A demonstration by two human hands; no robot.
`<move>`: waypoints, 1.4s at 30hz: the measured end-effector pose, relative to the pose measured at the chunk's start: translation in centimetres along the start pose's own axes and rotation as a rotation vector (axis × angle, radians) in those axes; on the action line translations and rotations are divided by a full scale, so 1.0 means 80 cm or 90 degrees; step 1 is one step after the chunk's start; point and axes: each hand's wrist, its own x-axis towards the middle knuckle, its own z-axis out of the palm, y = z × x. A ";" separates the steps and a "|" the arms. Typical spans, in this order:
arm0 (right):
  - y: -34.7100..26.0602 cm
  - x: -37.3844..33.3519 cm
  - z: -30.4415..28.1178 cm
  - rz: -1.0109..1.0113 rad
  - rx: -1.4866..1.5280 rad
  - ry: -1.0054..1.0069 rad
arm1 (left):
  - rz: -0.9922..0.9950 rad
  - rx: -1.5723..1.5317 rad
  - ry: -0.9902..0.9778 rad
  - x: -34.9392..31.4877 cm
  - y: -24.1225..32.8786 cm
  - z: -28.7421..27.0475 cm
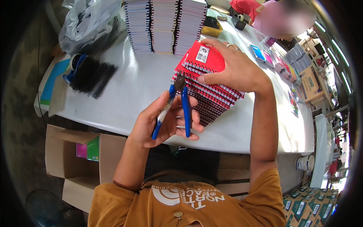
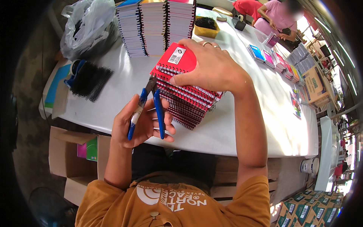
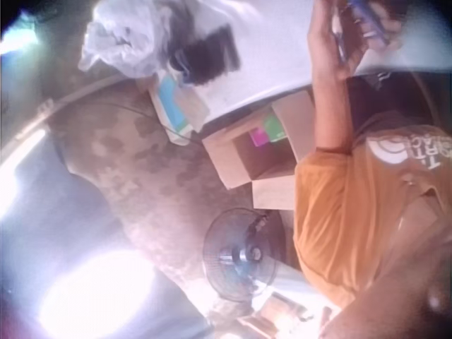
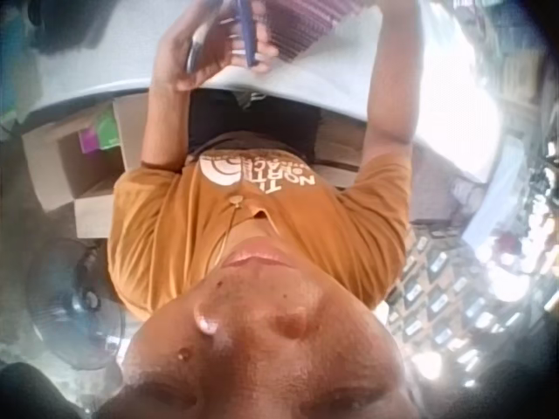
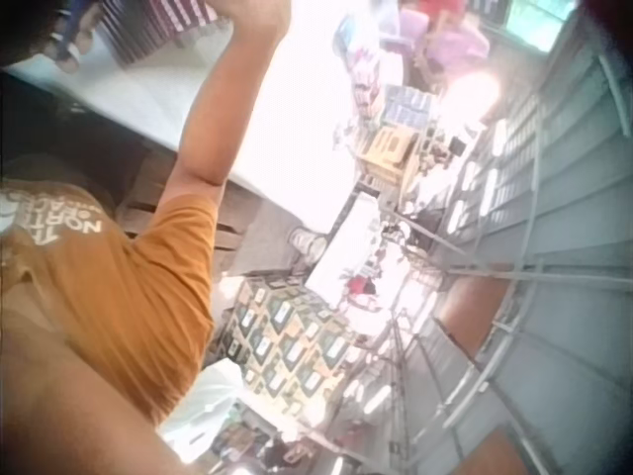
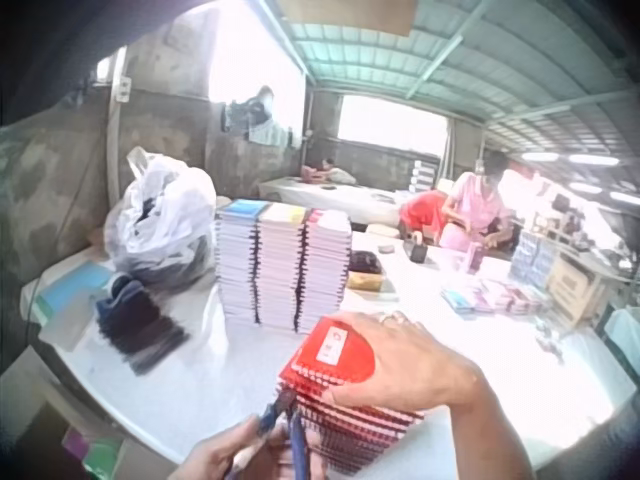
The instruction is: The person trims the excess plastic from the spiral bindings of a stack of notebooks using blue-handled snips.
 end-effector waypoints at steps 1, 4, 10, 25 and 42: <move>-0.004 -0.002 0.000 -0.003 -0.015 0.007 | -0.014 -0.023 0.001 0.002 0.001 -0.001; -0.007 -0.005 0.002 -0.003 -0.025 0.021 | -0.006 -0.086 -0.013 0.005 0.000 -0.007; -0.013 -0.009 0.001 -0.020 -0.004 0.029 | -0.011 -0.110 -0.053 0.001 0.005 -0.012; -0.011 -0.009 0.008 -0.047 -0.004 0.020 | 0.051 0.586 0.304 -0.003 0.000 0.023; -0.003 -0.005 0.008 -0.060 0.064 -0.016 | 0.085 0.364 0.220 -0.013 -0.009 0.000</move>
